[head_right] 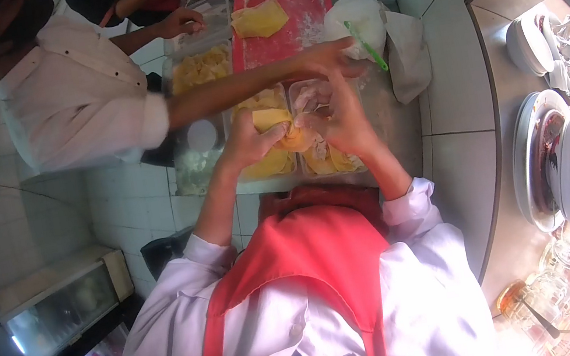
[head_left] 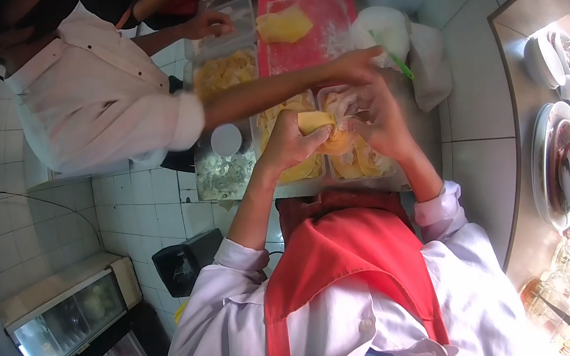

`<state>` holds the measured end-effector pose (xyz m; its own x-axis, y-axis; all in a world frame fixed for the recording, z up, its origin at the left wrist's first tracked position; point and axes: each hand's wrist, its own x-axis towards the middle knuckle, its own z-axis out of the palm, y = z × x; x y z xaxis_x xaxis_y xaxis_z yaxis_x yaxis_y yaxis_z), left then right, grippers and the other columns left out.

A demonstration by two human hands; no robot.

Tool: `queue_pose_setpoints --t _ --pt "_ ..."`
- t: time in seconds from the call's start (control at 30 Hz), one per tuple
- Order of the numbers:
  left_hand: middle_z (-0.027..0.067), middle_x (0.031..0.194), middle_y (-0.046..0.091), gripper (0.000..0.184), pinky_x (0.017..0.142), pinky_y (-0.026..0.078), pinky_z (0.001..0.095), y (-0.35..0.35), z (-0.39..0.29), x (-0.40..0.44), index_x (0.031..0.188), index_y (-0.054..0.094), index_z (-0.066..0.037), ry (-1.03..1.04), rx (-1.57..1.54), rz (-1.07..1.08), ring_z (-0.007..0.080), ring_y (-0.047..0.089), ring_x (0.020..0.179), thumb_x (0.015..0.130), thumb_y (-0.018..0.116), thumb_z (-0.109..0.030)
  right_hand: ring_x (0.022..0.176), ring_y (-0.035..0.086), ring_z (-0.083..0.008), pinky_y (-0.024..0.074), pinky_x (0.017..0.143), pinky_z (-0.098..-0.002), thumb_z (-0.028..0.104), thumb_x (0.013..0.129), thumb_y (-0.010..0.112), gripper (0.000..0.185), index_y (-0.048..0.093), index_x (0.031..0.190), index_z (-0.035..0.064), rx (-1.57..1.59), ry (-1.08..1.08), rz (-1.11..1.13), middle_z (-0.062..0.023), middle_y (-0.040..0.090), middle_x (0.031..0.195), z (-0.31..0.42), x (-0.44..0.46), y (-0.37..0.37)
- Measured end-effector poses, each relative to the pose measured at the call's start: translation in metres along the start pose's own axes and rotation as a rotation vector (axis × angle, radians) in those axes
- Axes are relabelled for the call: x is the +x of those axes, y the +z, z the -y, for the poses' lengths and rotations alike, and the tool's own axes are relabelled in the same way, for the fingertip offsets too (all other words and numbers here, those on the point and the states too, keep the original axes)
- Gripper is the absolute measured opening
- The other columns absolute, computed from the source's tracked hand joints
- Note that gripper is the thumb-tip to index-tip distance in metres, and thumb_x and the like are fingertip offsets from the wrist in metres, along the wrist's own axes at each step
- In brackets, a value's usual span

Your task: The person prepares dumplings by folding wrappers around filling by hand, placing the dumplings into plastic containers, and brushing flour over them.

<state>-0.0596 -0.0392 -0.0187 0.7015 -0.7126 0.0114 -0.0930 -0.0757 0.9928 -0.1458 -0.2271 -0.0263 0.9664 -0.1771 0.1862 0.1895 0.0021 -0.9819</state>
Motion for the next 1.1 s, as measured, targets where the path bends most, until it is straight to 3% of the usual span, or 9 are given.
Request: queue_pose_setpoints --t 0.2,0.27,0.37,0.47,0.6,0.8,0.87,0.97,1.1 --pt "0.0031 0.080 0.070 0.015 0.066 0.051 0.0266 -0.002 0.001 0.006 0.087 0.070 0.003 -0.265 0.081 0.123 0.0080 0.063 0.075 0.086 0.070 -0.012 0.089 0.061 -0.0105 0.0498 0.074 -0.0236 -0.010 0.079 0.067 0.081 0.028 0.149 0.0054 0.140 0.234 0.020 -0.0040 0.061 0.095 -0.009 0.001 -0.001" --pt "0.0046 0.091 0.071 0.018 0.074 0.053 0.0271 0.008 0.018 0.006 0.097 0.068 0.002 -0.235 -0.338 -0.007 0.0109 0.065 0.084 0.084 0.074 -0.009 0.087 0.060 -0.0101 0.0497 0.072 -0.0233 -0.010 0.080 0.066 0.077 0.032 0.147 0.0067 0.195 0.194 -0.019 -0.0045 0.060 0.094 -0.014 0.001 -0.003" --pt "0.0065 0.104 0.070 0.034 0.080 0.054 0.0283 0.022 0.043 0.000 0.110 0.063 0.001 -0.248 -0.531 0.011 0.0137 0.066 0.092 0.080 0.078 -0.006 0.083 0.059 -0.0097 0.0488 0.069 -0.0232 -0.009 0.080 0.064 0.066 0.039 0.139 0.0065 0.110 0.152 -0.077 -0.0030 0.060 0.091 -0.024 -0.003 -0.005" --pt "0.0068 0.110 0.066 0.050 0.082 0.054 0.0292 0.043 0.079 -0.007 0.121 0.056 -0.001 -0.323 -0.545 0.070 0.0147 0.065 0.095 0.077 0.080 -0.002 0.079 0.059 -0.0091 0.0481 0.068 -0.0237 -0.008 0.081 0.064 0.055 0.044 0.130 0.0064 0.021 0.248 -0.056 -0.0025 0.062 0.088 -0.050 -0.019 -0.017" --pt "0.0054 0.108 0.063 0.051 0.076 0.054 0.0274 0.074 0.114 -0.013 0.125 0.052 -0.005 -0.352 -0.456 0.009 0.0132 0.064 0.095 0.081 0.077 -0.006 0.077 0.060 -0.0109 0.0493 0.068 -0.0281 -0.004 0.080 0.066 0.048 0.048 0.123 0.0068 -0.179 0.416 -0.023 -0.0037 0.063 0.085 -0.082 -0.036 -0.037" --pt "0.0115 0.105 0.061 0.069 0.059 0.058 0.0312 0.089 0.112 0.024 0.134 0.031 -0.001 -0.354 -0.573 -0.149 0.0175 0.067 0.088 0.082 0.076 -0.004 0.080 0.063 -0.0297 0.0488 0.072 -0.0376 -0.001 0.076 0.068 0.040 0.056 0.114 0.0061 -0.506 0.050 -0.074 -0.0120 0.065 0.090 -0.131 0.014 -0.058" --pt "0.0140 0.092 0.062 0.073 0.051 0.057 0.0321 0.083 0.119 0.027 0.135 0.025 -0.001 -0.488 -0.303 -0.190 0.0200 0.069 0.070 0.082 0.075 -0.004 0.093 0.061 -0.0336 0.0465 0.079 -0.0408 0.001 0.074 0.068 0.038 0.059 0.110 0.0073 -0.920 -0.222 -0.072 -0.0130 0.063 0.096 -0.134 0.036 -0.056" --pt "0.0128 0.078 0.061 0.070 0.049 0.057 0.0326 0.070 0.123 0.011 0.133 0.026 0.000 -0.432 -0.214 -0.218 0.0218 0.066 0.054 0.082 0.073 -0.003 0.101 0.058 -0.0311 0.0430 0.085 -0.0442 0.003 0.073 0.069 0.035 0.060 0.107 0.0085 -1.133 -0.317 -0.031 -0.0120 0.061 0.099 -0.151 0.045 -0.052" --pt "0.0108 0.072 0.059 0.067 0.045 0.055 0.0324 0.045 0.121 -0.024 0.132 0.026 -0.001 -0.422 -0.371 -0.293 0.0215 0.065 0.052 0.083 0.071 -0.003 0.101 0.058 -0.0293 0.0412 0.089 -0.0444 0.004 0.073 0.068 0.033 0.060 0.105 0.0093 -1.106 -0.281 0.028 -0.0116 0.061 0.096 -0.159 0.044 -0.047"
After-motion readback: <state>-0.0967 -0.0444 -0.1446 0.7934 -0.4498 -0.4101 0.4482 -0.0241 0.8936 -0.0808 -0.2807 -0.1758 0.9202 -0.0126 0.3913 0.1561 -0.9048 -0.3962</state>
